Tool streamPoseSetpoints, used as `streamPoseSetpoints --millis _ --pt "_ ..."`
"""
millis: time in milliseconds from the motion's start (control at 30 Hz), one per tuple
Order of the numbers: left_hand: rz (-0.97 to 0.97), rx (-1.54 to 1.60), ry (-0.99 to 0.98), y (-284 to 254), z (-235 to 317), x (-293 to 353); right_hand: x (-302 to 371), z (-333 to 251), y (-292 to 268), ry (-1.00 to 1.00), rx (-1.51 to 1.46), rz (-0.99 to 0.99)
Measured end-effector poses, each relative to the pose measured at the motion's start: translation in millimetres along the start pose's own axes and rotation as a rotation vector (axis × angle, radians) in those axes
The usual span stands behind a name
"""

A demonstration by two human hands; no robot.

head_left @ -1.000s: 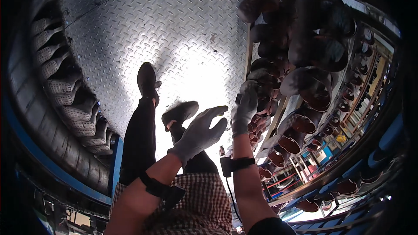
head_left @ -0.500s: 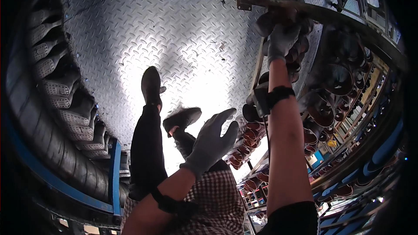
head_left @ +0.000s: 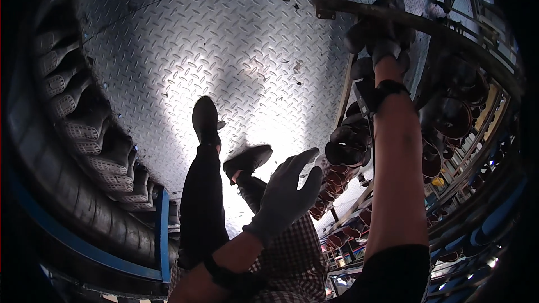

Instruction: Operating a shoe assembly machine and placing finished sandals onto a large metal storage rack.

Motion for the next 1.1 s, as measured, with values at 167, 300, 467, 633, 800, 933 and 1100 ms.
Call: streamPoseSetpoints --millis 167,300,467,633,800,933,1100 --pt "0.017 -0.035 0.002 -6 -1 -4 37 5 -22 0.089 -0.223 0.025" --pt "0.017 -0.005 -0.019 0 -6 -5 37 13 1 0.154 -0.380 0.053" --pt "-0.002 -0.025 -0.058 3 -9 -3 24 12 35 0.210 -0.583 0.091" --pt "0.041 -0.062 -0.076 -9 -13 -1 76 14 45 0.278 -0.792 0.111" --pt "0.009 -0.027 -0.088 0 -19 2 171 29 4 0.105 -0.516 0.156" --pt "0.051 0.064 -0.073 -7 -32 -3 311 12 -8 0.052 -0.034 -0.170" --pt "0.153 -0.174 0.261 -41 -49 -3 417 -52 -93 0.328 0.239 -0.549"
Point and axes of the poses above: each hand's wrist, its own x-axis away from the middle knuckle, its own y-axis out of the palm, z = x × y, the point moved 7 cm from there along -x, towards the middle knuckle, and after that the axes turned 4 degrees about -y, right-handed, at the moved point
